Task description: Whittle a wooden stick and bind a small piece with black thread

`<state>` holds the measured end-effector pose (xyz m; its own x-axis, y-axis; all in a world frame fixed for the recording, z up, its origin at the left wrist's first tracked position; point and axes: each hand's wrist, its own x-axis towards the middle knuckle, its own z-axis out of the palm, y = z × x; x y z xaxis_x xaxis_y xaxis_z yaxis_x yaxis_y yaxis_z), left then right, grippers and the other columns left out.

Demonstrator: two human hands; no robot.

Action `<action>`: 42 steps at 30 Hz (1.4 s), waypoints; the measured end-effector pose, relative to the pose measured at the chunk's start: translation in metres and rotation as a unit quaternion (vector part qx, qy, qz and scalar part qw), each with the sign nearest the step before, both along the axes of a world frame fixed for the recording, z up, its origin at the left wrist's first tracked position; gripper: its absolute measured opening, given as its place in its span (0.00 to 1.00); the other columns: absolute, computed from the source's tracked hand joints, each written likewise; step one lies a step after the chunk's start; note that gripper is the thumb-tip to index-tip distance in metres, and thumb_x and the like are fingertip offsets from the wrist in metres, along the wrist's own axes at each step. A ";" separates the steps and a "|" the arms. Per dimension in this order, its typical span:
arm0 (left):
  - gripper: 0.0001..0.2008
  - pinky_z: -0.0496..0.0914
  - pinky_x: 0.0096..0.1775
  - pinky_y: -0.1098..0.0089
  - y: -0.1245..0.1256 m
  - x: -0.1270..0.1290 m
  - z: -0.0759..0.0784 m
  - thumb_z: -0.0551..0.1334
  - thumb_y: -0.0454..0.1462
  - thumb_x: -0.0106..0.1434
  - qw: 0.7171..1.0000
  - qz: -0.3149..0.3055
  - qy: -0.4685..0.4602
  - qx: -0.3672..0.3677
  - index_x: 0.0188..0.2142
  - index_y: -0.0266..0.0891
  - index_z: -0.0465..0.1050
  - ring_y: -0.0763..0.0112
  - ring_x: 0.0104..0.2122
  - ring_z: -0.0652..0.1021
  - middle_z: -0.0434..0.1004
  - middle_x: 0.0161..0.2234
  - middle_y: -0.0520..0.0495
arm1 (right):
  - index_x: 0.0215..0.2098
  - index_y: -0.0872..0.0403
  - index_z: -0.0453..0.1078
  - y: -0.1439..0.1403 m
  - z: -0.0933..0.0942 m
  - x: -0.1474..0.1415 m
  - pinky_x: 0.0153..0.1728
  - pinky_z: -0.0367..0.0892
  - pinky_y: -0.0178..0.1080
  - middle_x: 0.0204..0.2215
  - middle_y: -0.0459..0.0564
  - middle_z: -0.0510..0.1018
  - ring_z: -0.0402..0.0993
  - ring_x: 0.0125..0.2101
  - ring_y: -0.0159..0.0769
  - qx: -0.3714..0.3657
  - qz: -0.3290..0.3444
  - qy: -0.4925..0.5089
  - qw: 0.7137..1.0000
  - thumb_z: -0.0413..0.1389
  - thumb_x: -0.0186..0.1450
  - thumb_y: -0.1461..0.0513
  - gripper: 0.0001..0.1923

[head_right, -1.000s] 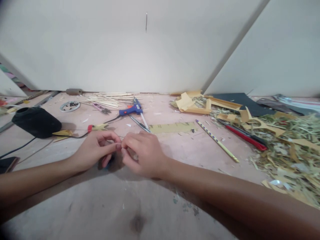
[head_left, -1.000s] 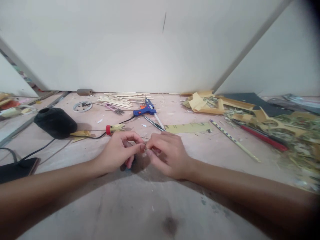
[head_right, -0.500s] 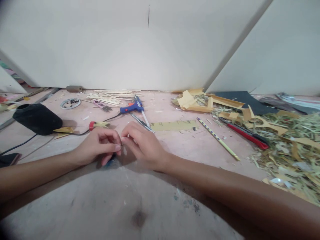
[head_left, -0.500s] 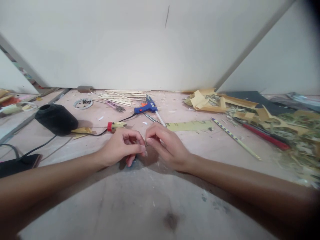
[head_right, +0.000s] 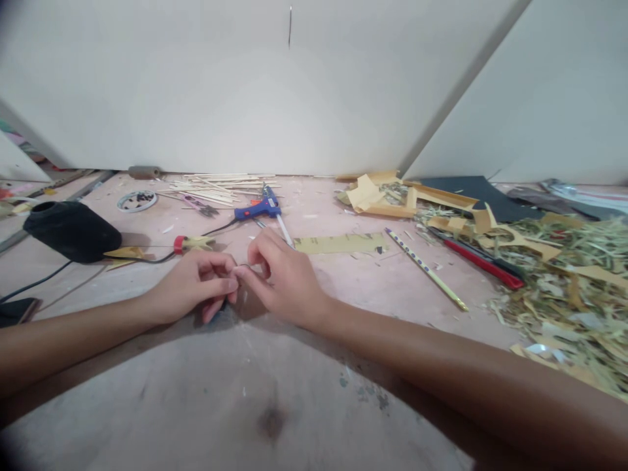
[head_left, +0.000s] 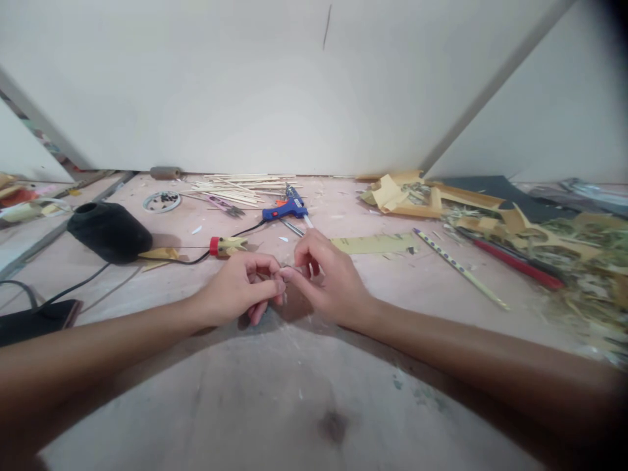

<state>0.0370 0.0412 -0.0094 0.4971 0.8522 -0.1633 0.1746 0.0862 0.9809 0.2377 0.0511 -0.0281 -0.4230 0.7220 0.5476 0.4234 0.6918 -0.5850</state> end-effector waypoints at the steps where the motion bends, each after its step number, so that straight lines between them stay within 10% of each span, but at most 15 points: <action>1: 0.08 0.64 0.16 0.82 0.000 0.000 0.000 0.64 0.35 0.62 1.000 0.004 0.001 0.003 0.26 0.35 0.71 0.82 0.11 0.70 0.73 0.16 0.56 | 0.33 0.54 0.64 0.000 -0.001 0.000 0.30 0.57 0.36 0.29 0.43 0.66 0.62 0.28 0.30 0.004 0.000 -0.003 1.000 0.59 0.70 0.59 0.11; 42: 0.05 0.54 0.15 0.82 0.000 0.000 -0.001 0.61 0.36 0.67 0.998 -0.028 -0.008 0.052 0.34 0.37 0.69 0.85 0.11 0.63 0.77 0.23 0.55 | 0.30 0.53 0.63 -0.005 0.004 0.003 0.29 0.57 0.36 0.26 0.43 0.68 0.63 0.26 0.31 -0.036 0.096 -0.019 0.995 0.52 0.59 0.68 0.04</action>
<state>0.0370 0.0411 -0.0105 0.5470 0.8345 -0.0663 0.1603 -0.0267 0.9867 0.2403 0.0456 -0.0239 -0.5759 0.6627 0.4787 0.3099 0.7189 -0.6222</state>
